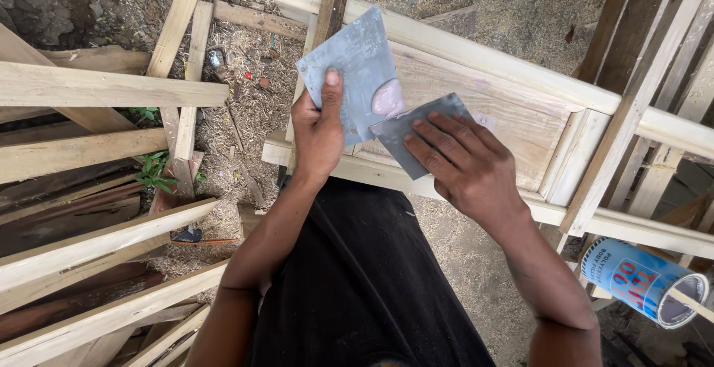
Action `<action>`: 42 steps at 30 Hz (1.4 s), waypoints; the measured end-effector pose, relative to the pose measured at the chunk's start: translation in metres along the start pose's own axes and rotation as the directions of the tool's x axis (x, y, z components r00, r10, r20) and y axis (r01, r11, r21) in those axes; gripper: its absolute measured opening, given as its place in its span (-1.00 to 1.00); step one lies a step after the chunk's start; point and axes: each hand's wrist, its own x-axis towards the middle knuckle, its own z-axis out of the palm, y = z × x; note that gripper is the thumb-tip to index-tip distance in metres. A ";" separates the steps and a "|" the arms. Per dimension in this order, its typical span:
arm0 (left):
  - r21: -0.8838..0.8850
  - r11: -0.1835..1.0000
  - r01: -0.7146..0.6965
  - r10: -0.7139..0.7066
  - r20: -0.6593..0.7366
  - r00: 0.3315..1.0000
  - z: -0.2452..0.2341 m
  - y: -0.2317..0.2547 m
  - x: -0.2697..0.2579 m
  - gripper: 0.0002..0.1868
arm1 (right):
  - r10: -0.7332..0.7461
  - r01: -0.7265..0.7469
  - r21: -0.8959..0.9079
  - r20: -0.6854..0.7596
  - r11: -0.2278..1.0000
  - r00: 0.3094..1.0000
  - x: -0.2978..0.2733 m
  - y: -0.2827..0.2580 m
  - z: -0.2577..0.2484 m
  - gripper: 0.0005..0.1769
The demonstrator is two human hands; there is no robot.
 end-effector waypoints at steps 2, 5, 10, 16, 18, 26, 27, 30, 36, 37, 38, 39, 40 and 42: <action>-0.228 0.971 0.074 -0.082 -0.028 0.996 -0.006 -0.005 0.008 -0.50 | 0.002 -0.004 0.051 0.030 0.999 1.000 -0.002 0.001 0.003 -0.58; -0.439 0.898 -0.027 -0.020 -0.101 0.995 -0.034 0.000 0.029 -0.44 | 0.031 -0.031 0.140 0.001 0.990 1.000 0.003 0.010 0.019 -0.58; -0.478 0.869 -0.127 0.010 -0.239 0.971 -0.081 0.012 0.046 -0.36 | 0.364 -0.301 0.481 -0.041 0.823 0.931 0.016 0.033 0.061 -0.69; -0.554 0.831 -0.040 -0.070 -0.177 0.982 -0.083 -0.010 0.050 -0.38 | 0.763 -0.500 0.797 0.079 0.339 0.642 0.022 0.045 0.122 -0.79; -0.588 0.809 -0.011 -0.095 -0.150 0.984 -0.074 -0.026 0.050 -0.40 | 0.836 -0.527 0.832 0.160 0.173 0.526 0.018 0.037 0.120 -0.80; -0.723 0.684 0.093 -0.143 -0.008 0.990 -0.024 -0.048 0.040 -0.46 | 0.363 0.165 0.741 -0.495 0.651 0.790 0.031 -0.011 0.110 -0.84; -0.727 0.677 0.117 -0.165 0.004 0.986 -0.020 -0.043 0.038 -0.45 | 0.319 0.142 0.669 -0.517 0.730 0.795 0.029 -0.012 0.111 -0.83; -0.746 0.651 0.138 -0.141 0.060 0.988 -0.019 -0.029 0.031 -0.43 | 0.359 0.013 0.602 -0.493 0.799 0.793 0.015 -0.003 0.114 -0.86; -0.565 0.824 0.043 -0.035 0.025 0.999 -0.031 -0.018 0.034 -0.38 | 0.523 -0.219 0.590 -0.413 0.777 0.746 -0.003 0.031 0.081 -0.85; -0.528 0.848 0.036 -0.025 0.028 0.999 -0.031 -0.019 0.035 -0.38 | 0.456 -0.184 0.546 -0.418 0.817 0.786 -0.004 0.031 0.068 -0.85; -0.492 0.870 0.019 -0.008 0.026 1.000 -0.031 -0.019 0.038 -0.38 | 0.380 -0.138 0.500 -0.422 0.855 0.823 0.000 0.032 0.057 -0.85; -0.455 0.890 0.002 0.011 0.025 1.000 -0.031 -0.018 0.040 -0.37 | 0.301 -0.088 0.455 -0.422 0.886 0.855 0.004 0.033 0.046 -0.84; -0.431 0.902 0.007 0.008 0.031 0.999 -0.030 -0.017 0.040 -0.37 | 0.259 -0.079 0.406 -0.411 0.910 0.874 0.008 0.032 0.038 -0.81; -0.384 0.923 0.013 0.004 0.044 0.999 -0.026 -0.015 0.040 -0.36 | 0.174 -0.055 0.306 -0.379 0.950 0.909 0.013 0.029 0.025 -0.75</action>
